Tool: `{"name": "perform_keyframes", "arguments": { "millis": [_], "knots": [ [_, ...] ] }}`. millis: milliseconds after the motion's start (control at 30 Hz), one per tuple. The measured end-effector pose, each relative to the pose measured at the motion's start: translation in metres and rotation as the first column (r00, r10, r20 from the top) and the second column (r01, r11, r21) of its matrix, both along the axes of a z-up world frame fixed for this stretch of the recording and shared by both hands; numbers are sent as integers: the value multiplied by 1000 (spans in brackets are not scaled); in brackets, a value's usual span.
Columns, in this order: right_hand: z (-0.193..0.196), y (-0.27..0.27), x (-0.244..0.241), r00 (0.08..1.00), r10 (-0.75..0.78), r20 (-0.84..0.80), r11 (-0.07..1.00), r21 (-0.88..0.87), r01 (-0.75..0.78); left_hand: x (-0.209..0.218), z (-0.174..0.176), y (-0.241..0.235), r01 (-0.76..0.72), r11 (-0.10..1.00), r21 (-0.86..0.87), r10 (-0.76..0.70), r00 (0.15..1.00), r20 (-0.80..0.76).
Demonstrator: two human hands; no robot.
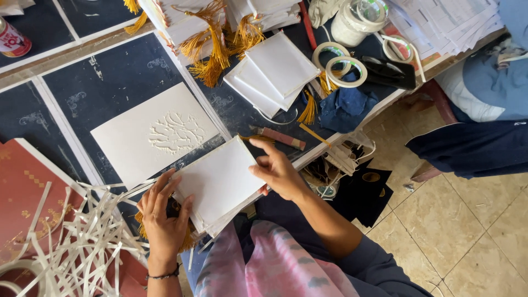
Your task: Assembling decorative invitation cards by attaching tassels and layering paper components using double-sided tape.
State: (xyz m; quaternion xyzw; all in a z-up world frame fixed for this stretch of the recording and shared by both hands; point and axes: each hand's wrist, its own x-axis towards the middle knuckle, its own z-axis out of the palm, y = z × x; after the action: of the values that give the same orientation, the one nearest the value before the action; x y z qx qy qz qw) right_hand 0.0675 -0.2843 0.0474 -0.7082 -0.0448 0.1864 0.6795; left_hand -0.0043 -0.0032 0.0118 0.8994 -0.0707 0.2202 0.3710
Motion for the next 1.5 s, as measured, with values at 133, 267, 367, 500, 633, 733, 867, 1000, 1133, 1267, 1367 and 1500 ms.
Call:
{"name": "perform_keyframes", "arguments": {
  "millis": [133, 267, 367, 500, 633, 733, 867, 1000, 1133, 1267, 1367, 1500],
  "knots": [
    [-5, -1, 3, 983, 43, -181, 943, 331, 19, 1, 1, -2, 2, 999, -48, -3, 1000, -20],
    [4, 1, 7, 920, 2, -392, 890, 420, 176, 0, 16, -6, 14, 990, -137, -17, 1000, -18],
    [-18, -6, 14, 892, 33, -450, 805, 541, 243, 3, 7, -4, 35, 992, -124, -32, 999, 31],
    [-40, -25, 22, 879, 182, -441, 572, 775, 270, 3, 4, -2, 22, 995, -94, -18, 999, 48],
    [5, -37, 18, 882, 153, -446, 520, 795, 312, 6, 1, 1, 2, 991, -137, 3, 999, 35],
    [-12, -66, 22, 839, 225, -496, 347, 845, 407, 4, 6, -3, -26, 985, -170, 23, 1000, -21],
    [-23, -90, 24, 812, 296, -504, 186, 864, 468, 5, 11, -4, -22, 987, -158, 11, 998, -66],
    [-18, -99, 24, 795, 295, -529, 143, 848, 511, 5, 10, -3, -12, 990, -141, -1, 996, -86],
    [2, -101, 23, 797, 279, -535, 118, 843, 525, 4, 13, -4, -23, 989, -147, 8, 995, -103],
    [24, -114, 37, 946, -112, -303, 466, 825, 320, 3, 15, -3, -18, 988, -154, -1, 993, -121],
    [27, -118, 59, 898, -441, -9, 719, 596, 359, 3, 16, -3, -10, 987, -161, -9, 993, -117],
    [2, -110, 104, 675, -714, 187, 689, 365, 627, 3, 13, -2, -5, 988, -152, -12, 994, -112]
  ]
}}
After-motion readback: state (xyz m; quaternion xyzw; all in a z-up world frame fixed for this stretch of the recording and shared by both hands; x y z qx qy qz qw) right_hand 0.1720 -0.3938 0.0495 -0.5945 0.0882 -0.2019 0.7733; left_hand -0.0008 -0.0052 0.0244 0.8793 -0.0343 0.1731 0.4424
